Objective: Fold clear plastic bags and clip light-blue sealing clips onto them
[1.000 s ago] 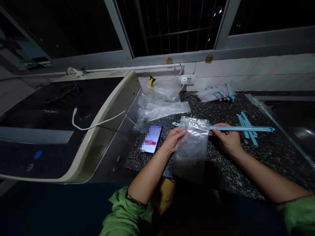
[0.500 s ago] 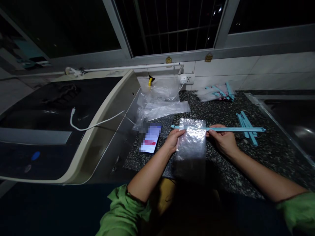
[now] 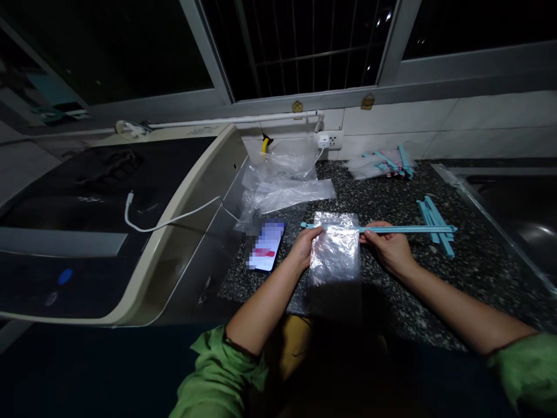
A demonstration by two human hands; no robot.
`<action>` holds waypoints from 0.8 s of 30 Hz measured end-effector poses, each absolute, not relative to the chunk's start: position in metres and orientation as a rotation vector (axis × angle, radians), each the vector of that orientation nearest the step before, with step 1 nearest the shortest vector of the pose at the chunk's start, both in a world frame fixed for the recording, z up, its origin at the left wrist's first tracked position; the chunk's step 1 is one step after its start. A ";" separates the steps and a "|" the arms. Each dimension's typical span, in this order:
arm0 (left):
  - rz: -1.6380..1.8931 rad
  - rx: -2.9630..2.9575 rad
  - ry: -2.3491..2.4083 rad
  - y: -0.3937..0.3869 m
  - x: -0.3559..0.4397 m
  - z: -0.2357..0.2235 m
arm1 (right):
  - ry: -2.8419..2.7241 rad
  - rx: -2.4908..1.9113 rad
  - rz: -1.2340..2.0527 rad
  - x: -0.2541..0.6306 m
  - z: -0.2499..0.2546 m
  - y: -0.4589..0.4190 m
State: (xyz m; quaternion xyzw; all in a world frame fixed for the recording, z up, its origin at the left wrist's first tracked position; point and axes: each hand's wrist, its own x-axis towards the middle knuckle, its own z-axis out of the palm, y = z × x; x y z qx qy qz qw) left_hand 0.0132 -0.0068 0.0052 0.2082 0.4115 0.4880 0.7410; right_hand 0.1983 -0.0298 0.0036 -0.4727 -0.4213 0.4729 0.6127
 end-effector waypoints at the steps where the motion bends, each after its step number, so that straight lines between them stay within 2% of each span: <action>1: 1.073 0.462 0.910 -0.007 0.013 0.005 | -0.975 -1.092 1.091 0.198 0.003 -0.030; 24: 1.143 0.497 0.939 -0.007 0.012 0.008 | -1.357 -1.282 0.675 0.215 0.015 -0.030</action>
